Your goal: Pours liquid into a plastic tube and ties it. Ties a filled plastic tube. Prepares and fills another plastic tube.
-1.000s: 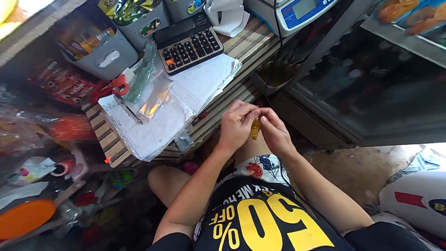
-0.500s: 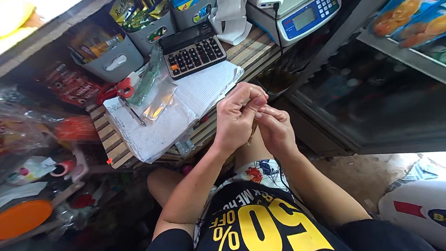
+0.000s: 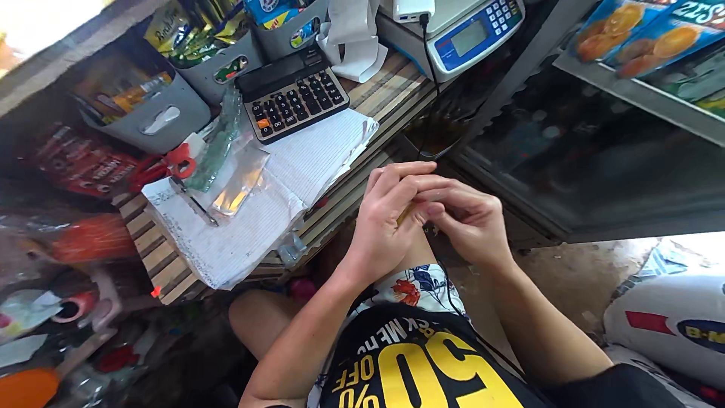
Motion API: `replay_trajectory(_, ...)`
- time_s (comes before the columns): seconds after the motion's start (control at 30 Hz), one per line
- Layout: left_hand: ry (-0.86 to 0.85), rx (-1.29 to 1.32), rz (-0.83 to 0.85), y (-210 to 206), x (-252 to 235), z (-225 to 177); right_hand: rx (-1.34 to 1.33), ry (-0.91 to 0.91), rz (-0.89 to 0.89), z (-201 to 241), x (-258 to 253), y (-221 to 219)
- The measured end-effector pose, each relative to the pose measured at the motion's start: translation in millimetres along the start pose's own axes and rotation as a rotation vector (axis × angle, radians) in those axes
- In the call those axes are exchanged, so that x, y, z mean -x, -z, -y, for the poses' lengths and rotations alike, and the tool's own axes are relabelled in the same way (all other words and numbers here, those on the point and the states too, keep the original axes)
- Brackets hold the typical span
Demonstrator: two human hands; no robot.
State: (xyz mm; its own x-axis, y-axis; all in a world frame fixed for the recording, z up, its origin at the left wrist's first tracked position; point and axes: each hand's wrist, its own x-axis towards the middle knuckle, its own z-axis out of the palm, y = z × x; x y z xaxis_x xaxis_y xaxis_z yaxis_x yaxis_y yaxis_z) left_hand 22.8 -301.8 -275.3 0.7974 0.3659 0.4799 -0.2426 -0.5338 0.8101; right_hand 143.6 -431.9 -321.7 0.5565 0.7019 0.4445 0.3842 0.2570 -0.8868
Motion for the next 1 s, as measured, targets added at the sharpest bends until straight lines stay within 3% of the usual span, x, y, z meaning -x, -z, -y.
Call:
replay_trajectory(0.2,0.212,-0.072,0.031,-4,49,32,0.287,-0.080,-0.159,-34,-32,67)
replay_trajectory(0.4,0.408,-0.161,0.069,0,101,59,0.521,-0.115,-0.369,-144,-92,99)
replay_trajectory(0.7,0.591,-0.223,-0.050,1,131,70,0.543,-0.418,-0.361,-272,-152,72)
replay_trajectory(1.0,0.680,-0.235,-0.102,9,146,72,0.595,-0.425,-0.442,-308,-164,56)
